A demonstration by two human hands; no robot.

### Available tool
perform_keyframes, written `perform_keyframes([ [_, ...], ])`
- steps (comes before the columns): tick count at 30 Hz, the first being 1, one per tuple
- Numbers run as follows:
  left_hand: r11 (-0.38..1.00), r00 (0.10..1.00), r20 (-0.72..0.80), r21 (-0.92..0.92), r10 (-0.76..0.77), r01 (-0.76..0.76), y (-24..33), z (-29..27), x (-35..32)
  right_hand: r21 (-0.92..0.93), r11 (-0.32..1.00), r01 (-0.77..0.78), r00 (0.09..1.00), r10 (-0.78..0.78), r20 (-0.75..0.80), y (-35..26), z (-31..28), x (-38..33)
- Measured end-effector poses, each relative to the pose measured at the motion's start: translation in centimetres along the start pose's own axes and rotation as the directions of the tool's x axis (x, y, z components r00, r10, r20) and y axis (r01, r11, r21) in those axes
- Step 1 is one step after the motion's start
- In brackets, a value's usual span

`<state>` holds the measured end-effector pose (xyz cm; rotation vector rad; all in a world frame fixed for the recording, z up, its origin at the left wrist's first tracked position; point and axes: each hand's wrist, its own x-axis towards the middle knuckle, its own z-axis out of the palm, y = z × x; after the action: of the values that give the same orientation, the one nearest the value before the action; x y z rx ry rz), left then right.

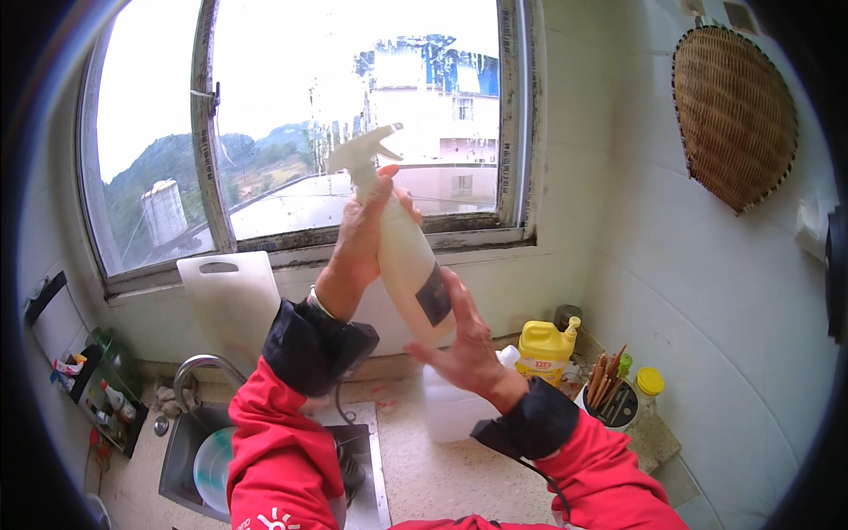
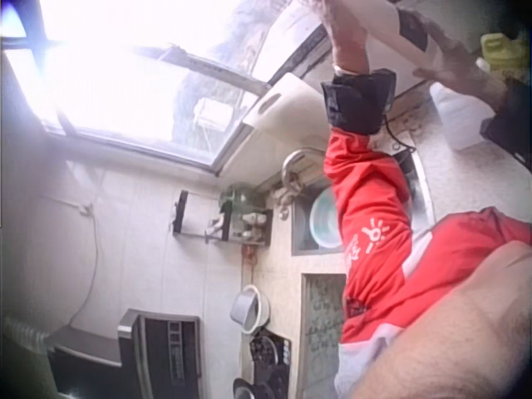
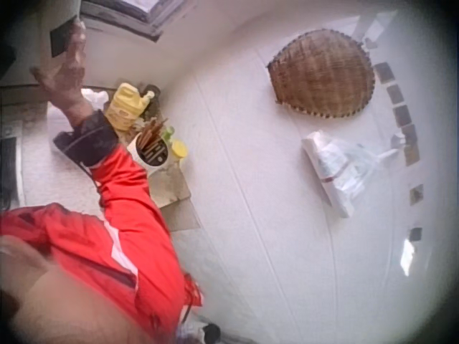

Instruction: The person assembles a spray bottle by attaching the nozzle and tube, then fills it with liquid from a larger container. They test the spray on a window and later place the bottle on the floor among other items.

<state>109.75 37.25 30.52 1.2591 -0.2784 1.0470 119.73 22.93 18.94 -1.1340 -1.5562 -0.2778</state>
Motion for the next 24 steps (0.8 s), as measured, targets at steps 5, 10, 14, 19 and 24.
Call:
perform_keyframes([
  [5,0.99,0.997,0.062,-0.131,-0.045,0.052,1.2,-1.4,-1.5,0.44,0.869,-0.226,0.972,0.168,0.167,0.0,3.3,1.1],
  [10,0.997,0.975,0.223,-0.071,0.01,0.006,1.7,-3.4,-1.4,0.602,0.708,-0.37,0.918,0.178,0.354,0.2,3.4,1.1],
  [14,0.998,0.981,0.196,0.061,0.006,-0.018,1.6,-4.0,-1.4,0.636,0.652,-0.413,0.905,0.215,0.368,0.7,3.7,0.8],
  [19,0.896,0.981,-0.106,0.431,0.165,-0.104,3.1,-4.3,-0.7,0.48,0.858,-0.183,0.981,0.127,0.147,2.5,3.4,0.4],
  [24,0.75,0.965,-0.17,0.66,0.199,-0.039,3.5,-4.7,-0.7,0.094,0.995,-0.014,0.999,0.017,-0.035,3.7,1.9,0.0],
])
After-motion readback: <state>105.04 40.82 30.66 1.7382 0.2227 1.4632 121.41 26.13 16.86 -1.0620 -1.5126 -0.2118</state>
